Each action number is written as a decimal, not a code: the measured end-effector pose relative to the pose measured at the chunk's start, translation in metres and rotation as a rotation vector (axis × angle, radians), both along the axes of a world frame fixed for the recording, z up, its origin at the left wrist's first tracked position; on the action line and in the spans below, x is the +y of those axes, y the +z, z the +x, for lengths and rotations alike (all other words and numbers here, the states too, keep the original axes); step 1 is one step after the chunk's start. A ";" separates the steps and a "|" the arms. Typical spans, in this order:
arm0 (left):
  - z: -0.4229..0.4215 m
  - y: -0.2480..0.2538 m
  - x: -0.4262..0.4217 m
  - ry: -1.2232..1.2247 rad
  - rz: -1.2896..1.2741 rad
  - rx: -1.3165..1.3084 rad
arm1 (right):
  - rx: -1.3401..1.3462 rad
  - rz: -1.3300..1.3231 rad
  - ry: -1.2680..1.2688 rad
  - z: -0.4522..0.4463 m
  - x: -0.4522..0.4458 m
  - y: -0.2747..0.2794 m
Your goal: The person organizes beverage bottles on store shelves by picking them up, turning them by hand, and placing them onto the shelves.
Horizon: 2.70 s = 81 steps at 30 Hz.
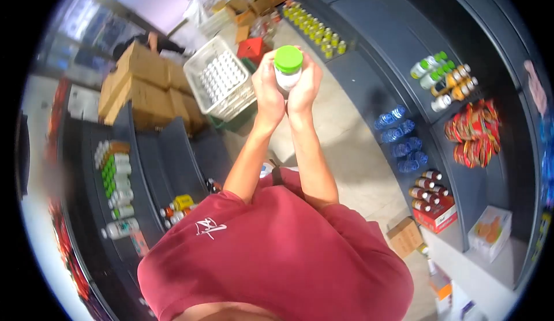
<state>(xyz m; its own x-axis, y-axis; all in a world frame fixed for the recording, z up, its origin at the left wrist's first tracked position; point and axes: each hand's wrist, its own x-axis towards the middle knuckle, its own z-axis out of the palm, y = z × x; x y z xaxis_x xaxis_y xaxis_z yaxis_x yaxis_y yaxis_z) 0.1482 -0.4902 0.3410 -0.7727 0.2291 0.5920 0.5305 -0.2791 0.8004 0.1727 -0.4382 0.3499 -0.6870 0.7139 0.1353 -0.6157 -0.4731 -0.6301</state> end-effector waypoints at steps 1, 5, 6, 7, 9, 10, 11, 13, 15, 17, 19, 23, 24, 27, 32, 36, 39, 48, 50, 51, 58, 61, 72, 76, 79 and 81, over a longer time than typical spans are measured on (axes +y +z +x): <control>0.004 0.004 0.017 -0.044 -0.040 0.053 | 0.000 0.057 -0.073 0.006 0.019 -0.003; 0.016 0.000 0.084 -0.236 -0.053 0.056 | -0.020 -0.011 -0.289 0.025 0.077 -0.014; 0.016 -0.002 0.097 -0.283 -0.058 0.050 | -0.051 -0.006 -0.344 0.027 0.090 -0.016; 0.016 -0.004 0.110 -0.327 -0.062 0.041 | -0.085 -0.002 -0.396 0.027 0.100 -0.019; 0.008 -0.012 0.134 -0.386 -0.072 0.029 | -0.138 0.023 -0.452 0.025 0.123 -0.027; 0.003 -0.016 0.140 -0.416 -0.094 0.026 | -0.152 0.044 -0.477 0.021 0.130 -0.033; -0.005 -0.019 0.150 -0.447 -0.113 0.028 | -0.162 0.068 -0.501 0.015 0.140 -0.040; -0.024 -0.023 0.171 -0.494 -0.099 0.022 | -0.181 0.108 -0.544 -0.001 0.160 -0.043; -0.040 -0.030 0.192 -0.524 -0.042 -0.024 | -0.224 0.134 -0.573 -0.017 0.175 -0.041; -0.063 -0.040 0.216 -0.537 -0.014 -0.048 | -0.311 0.265 -0.689 -0.038 0.194 -0.044; -0.080 -0.055 0.237 -0.504 -0.029 -0.147 | -0.356 0.234 -0.584 -0.056 0.222 -0.072; -0.118 -0.118 0.274 -0.425 -0.127 -0.297 | -0.740 0.432 -0.646 -0.092 0.263 -0.129; -0.125 -0.134 0.283 -0.388 -0.177 -0.281 | -0.726 0.263 -0.614 -0.100 0.270 -0.153; -0.136 -0.169 0.305 -0.459 -0.234 -0.397 | -0.769 0.141 -0.611 -0.108 0.282 -0.180; -0.144 -0.199 0.342 -0.460 -0.234 -0.546 | -0.800 0.030 -0.540 -0.107 0.313 -0.223; -0.163 -0.247 0.370 -0.592 -0.577 -0.556 | -0.897 0.037 -0.533 -0.115 0.345 -0.256; -0.168 -0.281 0.399 -0.548 -0.790 -0.472 | -0.996 0.049 -0.537 -0.114 0.386 -0.309; -0.183 -0.270 0.507 -0.571 -1.229 0.040 | -1.078 0.127 -0.632 -0.130 0.488 -0.298; -0.177 -0.272 0.523 -0.606 -1.280 -0.076 | -1.167 0.262 -0.607 -0.123 0.505 -0.326; -0.177 -0.274 0.528 -0.616 -1.306 -0.137 | -1.237 0.392 -0.602 -0.118 0.510 -0.345; -0.179 -0.281 0.550 -0.610 -1.332 0.139 | -1.254 0.186 -0.485 -0.112 0.515 -0.345; -0.176 -0.310 0.556 -0.487 -1.155 0.375 | -1.426 0.421 -0.538 -0.116 0.530 -0.361; -0.181 -0.332 0.573 -0.543 -1.004 -0.196 | -1.538 0.446 -0.344 -0.113 0.543 -0.358; -0.185 -0.312 0.573 -0.620 -0.948 -0.450 | -1.419 0.285 -0.558 -0.122 0.542 -0.369; -0.184 -0.309 0.564 -0.576 -0.870 -0.326 | -1.377 0.085 -0.599 -0.125 0.543 -0.365; -0.187 -0.320 0.571 -0.572 -0.888 -0.322 | -1.421 -0.014 -0.544 -0.126 0.546 -0.363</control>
